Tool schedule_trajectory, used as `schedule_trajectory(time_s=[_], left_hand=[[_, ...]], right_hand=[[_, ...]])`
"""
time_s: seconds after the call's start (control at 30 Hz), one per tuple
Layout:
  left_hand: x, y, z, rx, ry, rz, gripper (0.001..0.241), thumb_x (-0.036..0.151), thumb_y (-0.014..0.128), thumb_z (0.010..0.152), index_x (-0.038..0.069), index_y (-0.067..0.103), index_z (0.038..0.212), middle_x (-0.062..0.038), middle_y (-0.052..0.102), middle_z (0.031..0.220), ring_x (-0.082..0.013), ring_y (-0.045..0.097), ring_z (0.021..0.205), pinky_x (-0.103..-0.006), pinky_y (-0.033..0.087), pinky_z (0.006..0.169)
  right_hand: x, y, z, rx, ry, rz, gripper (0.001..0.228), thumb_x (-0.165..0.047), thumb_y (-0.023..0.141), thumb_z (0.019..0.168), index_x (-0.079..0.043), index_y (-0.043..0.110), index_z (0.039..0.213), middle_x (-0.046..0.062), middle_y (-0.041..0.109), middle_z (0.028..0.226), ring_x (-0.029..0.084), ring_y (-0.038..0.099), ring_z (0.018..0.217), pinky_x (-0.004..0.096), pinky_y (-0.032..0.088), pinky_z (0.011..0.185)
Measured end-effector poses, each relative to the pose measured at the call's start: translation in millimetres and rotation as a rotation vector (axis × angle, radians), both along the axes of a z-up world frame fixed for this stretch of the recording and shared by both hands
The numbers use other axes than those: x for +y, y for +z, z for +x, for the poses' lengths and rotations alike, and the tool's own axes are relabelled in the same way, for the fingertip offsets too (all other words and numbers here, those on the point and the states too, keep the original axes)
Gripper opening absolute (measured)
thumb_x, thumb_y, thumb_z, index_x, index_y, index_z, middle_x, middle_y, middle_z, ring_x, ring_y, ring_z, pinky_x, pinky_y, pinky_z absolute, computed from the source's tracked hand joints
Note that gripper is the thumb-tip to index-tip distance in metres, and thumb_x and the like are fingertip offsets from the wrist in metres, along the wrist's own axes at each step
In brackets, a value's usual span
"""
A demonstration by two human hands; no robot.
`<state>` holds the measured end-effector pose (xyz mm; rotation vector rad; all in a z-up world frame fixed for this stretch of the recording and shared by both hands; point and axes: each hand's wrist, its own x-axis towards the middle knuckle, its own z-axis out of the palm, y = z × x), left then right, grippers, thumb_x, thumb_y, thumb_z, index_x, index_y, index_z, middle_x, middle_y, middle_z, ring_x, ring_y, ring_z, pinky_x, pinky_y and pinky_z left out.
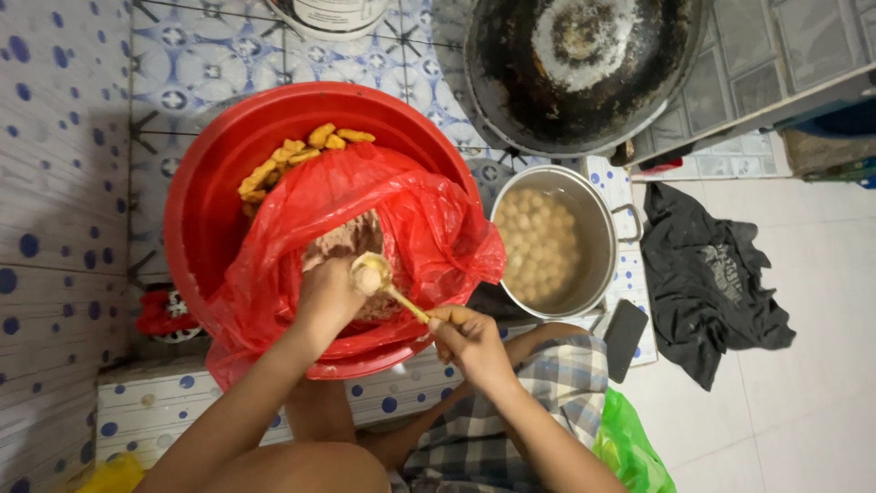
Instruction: Forming meatballs by scooping meat mixture with a spoon and dropping them into a pot of simmering water.
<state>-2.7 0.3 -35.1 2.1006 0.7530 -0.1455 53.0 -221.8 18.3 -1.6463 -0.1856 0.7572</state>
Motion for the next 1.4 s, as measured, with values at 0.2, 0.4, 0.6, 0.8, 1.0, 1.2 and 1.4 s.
schedule_trajectory(time_s=[0.2, 0.4, 0.6, 0.8, 1.0, 1.2, 1.4], left_hand=[[10, -49, 4, 0.041, -0.021, 0.066, 0.022, 0.014, 0.069, 0.078, 0.014, 0.08, 0.097, -0.014, 0.078, 0.082, -0.0392, 0.074, 0.096, -0.0501, 0.059, 0.085], [11, -42, 2, 0.028, -0.04, 0.079, 0.023, 0.013, 0.069, 0.078, 0.016, 0.079, 0.098, -0.016, 0.078, 0.085, -0.04, 0.073, 0.098, -0.049, 0.058, 0.087], [10, -72, 4, -0.026, -0.049, 0.101, 0.011, 0.018, 0.071, 0.075, 0.019, 0.076, 0.085, -0.013, 0.074, 0.075, -0.0373, 0.073, 0.087, -0.0444, 0.059, 0.078], [8, -71, 0, -0.074, -0.061, 0.111, 0.005, 0.018, 0.07, 0.075, 0.017, 0.073, 0.08, -0.017, 0.068, 0.067, -0.0402, 0.07, 0.079, -0.0456, 0.057, 0.074], [12, -67, -2, -0.102, -0.022, 0.061, 0.004, 0.017, 0.072, 0.07, 0.018, 0.07, 0.073, -0.012, 0.067, 0.067, -0.0347, 0.069, 0.073, -0.0399, 0.056, 0.069], [14, -52, 2, -0.138, 0.06, 0.032, 0.005, 0.017, 0.071, 0.074, 0.018, 0.069, 0.078, -0.015, 0.067, 0.068, -0.0369, 0.069, 0.078, -0.0418, 0.055, 0.073], [30, -74, 5, -0.179, 0.19, -0.017, 0.007, 0.02, 0.072, 0.075, 0.017, 0.068, 0.079, -0.012, 0.064, 0.068, -0.03, 0.065, 0.072, -0.0379, 0.052, 0.068]], right_hand=[[-26, 28, 31, -0.178, -0.228, -0.047, 0.023, -0.009, 0.08, 0.082, 0.003, 0.074, 0.063, 0.01, 0.058, 0.041, 0.012, 0.052, 0.04, 0.022, 0.039, 0.046], [-118, -3, 106, -0.596, -0.286, -0.563, 0.017, -0.013, 0.07, 0.096, 0.0, 0.078, 0.103, 0.023, 0.074, 0.079, 0.031, 0.071, 0.08, 0.043, 0.053, 0.077], [-176, -46, 168, -0.856, -0.223, -0.937, 0.02, -0.011, 0.063, 0.101, -0.004, 0.078, 0.111, 0.022, 0.076, 0.089, 0.042, 0.073, 0.086, 0.046, 0.058, 0.074], [-202, -76, 194, -0.893, -0.166, -1.066, 0.022, -0.008, 0.059, 0.101, -0.002, 0.075, 0.117, 0.021, 0.073, 0.092, 0.04, 0.074, 0.087, 0.046, 0.061, 0.073], [-197, -71, 188, -0.857, -0.26, -1.018, 0.025, -0.009, 0.056, 0.104, -0.002, 0.073, 0.12, 0.024, 0.073, 0.094, 0.044, 0.072, 0.092, 0.05, 0.059, 0.08], [-192, -85, 188, -0.77, -0.236, -1.01, 0.023, -0.018, 0.058, 0.104, -0.008, 0.076, 0.115, 0.019, 0.076, 0.095, 0.041, 0.072, 0.095, 0.05, 0.058, 0.083], [-205, -132, 195, -0.789, -0.239, -0.995, 0.024, -0.02, 0.059, 0.103, -0.011, 0.077, 0.114, 0.019, 0.076, 0.095, 0.041, 0.072, 0.097, 0.051, 0.056, 0.088]])
